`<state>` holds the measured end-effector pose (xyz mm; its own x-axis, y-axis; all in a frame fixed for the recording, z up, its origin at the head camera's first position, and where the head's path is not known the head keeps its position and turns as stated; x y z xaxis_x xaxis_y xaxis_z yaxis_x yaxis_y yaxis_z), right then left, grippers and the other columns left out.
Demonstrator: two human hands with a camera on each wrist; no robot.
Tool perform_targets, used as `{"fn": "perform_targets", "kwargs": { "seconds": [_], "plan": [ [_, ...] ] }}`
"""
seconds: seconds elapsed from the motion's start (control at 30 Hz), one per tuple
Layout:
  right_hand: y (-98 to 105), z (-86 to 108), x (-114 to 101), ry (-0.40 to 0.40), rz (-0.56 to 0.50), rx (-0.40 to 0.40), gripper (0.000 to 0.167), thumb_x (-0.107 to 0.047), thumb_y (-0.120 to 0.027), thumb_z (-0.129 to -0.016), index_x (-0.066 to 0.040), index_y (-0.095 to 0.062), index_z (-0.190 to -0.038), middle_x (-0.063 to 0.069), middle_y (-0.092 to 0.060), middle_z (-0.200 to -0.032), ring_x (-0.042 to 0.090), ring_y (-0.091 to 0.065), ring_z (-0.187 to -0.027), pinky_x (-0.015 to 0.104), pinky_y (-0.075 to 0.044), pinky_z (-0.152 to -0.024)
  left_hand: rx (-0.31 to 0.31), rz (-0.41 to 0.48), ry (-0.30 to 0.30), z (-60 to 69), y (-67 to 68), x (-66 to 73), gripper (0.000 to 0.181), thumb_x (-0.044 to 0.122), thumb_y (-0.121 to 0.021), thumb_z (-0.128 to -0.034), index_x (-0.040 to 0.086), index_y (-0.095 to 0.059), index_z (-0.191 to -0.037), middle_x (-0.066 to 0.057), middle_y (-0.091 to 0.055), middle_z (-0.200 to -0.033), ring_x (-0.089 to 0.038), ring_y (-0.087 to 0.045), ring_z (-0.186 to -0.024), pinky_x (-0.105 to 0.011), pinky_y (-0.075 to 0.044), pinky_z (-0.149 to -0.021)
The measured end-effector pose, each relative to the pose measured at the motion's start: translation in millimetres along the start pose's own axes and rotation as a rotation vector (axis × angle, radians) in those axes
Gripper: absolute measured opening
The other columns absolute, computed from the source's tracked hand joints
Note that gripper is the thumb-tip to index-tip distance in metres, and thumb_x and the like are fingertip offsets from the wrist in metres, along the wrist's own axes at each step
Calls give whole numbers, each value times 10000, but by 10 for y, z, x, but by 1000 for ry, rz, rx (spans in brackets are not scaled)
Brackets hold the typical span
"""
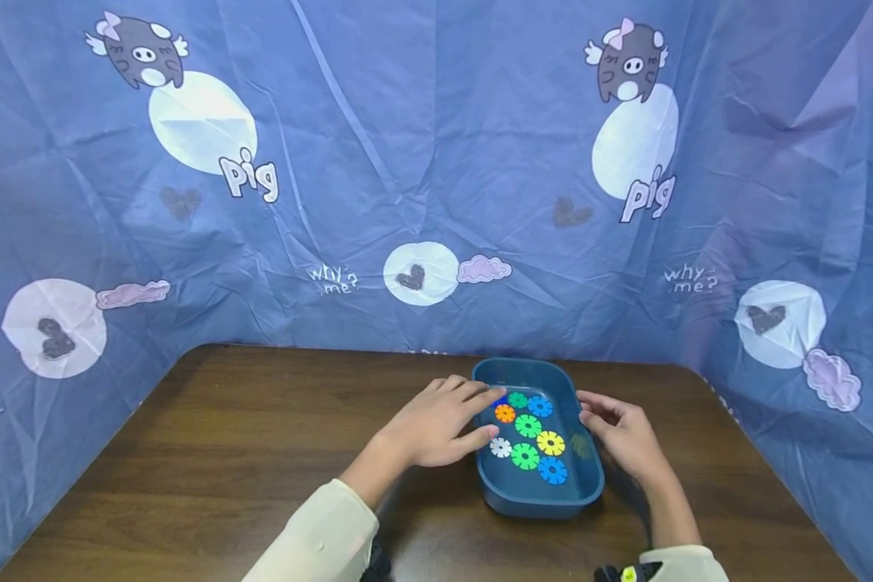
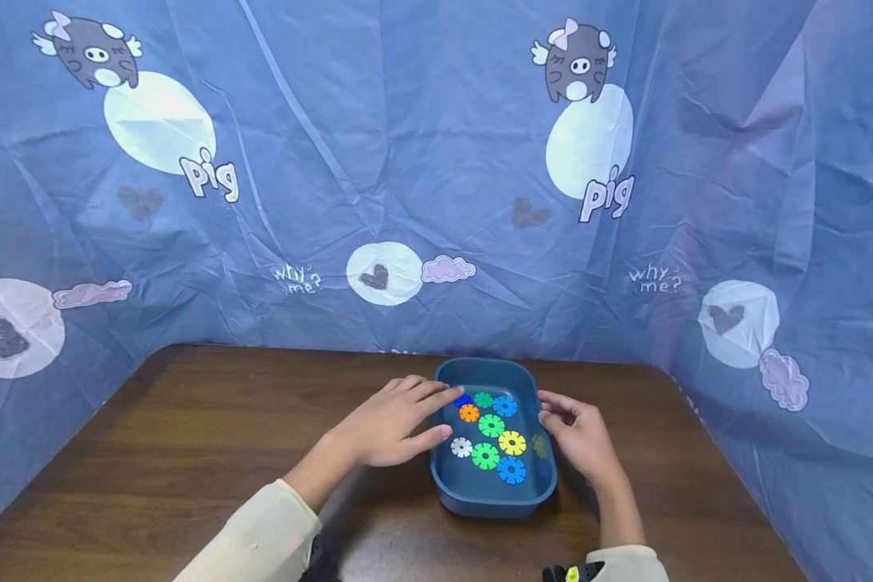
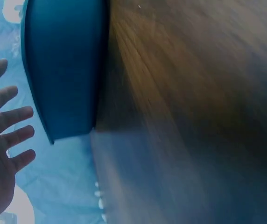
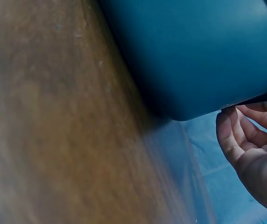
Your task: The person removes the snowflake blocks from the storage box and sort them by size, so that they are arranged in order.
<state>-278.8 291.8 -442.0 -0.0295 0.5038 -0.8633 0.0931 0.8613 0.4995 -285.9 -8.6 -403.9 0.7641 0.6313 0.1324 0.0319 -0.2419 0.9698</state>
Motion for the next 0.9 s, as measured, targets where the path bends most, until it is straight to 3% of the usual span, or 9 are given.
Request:
{"fn": "perform_targets", "kwargs": {
  "seconds": [0.17, 0.37, 0.63, 0.77, 0.9],
  "plan": [
    [32, 9, 14, -15, -10, 4, 390, -170, -634, -1029, -33, -619, -1394, 190, -662, -1287, 287, -612, -1148, 171, -537, -819, -52, -4, -48, -214, -65, 113, 645, 599, -429, -1030, 227, -454, -1557, -8, -535, -1506, -219, -445, -1391, -460, -373, -1165],
    [26, 12, 10, -18, -16, 1, 388, -161, -629, -1030, -34, -618, -1397, 190, -659, -1292, 286, -605, -1147, 177, -538, -820, -157, 46, -88, -433, -176, 210, 533, 524, -657, -955, 202, -659, -1379, 28, -650, -1345, -147, -576, -1221, -360, -477, -1063],
    [34, 36, 31, -19, 3, -1, 384, -152, -611, -1037, -33, -612, -1403, 197, -653, -1308, 295, -606, -1161, 195, -543, -832, -364, 154, -52, -706, -241, 357, 386, 364, -824, -880, 208, -744, -1225, 57, -730, -1065, -41, -632, -935, -266, -561, -887],
    [19, 27, 22, -8, 15, 1, 382, -151, -608, -1039, -34, -614, -1402, 194, -654, -1313, 297, -608, -1172, 213, -551, -854, -419, 196, -1, -778, -284, 343, 375, 315, -847, -861, 211, -744, -1207, 63, -722, -1024, -33, -625, -888, -252, -567, -853],
    [-6, 9, 5, 13, 20, 1, 379, -135, -600, -1039, -27, -611, -1402, 189, -659, -1304, 295, -608, -1167, 192, -540, -841, -432, 209, 49, -824, -343, 281, 396, 339, -858, -843, 246, -743, -1210, 106, -706, -1018, -22, -618, -886, -269, -562, -850]
  ]
}}
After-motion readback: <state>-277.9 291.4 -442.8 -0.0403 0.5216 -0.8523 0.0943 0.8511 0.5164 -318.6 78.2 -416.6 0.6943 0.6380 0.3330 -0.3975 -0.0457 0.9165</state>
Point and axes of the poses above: each hand's wrist, its own z-axis away from the middle knuckle, its own y-axis out of the back of the hand, x = y × z, the point moved 3 cm from there along -z, towards the middle knuckle
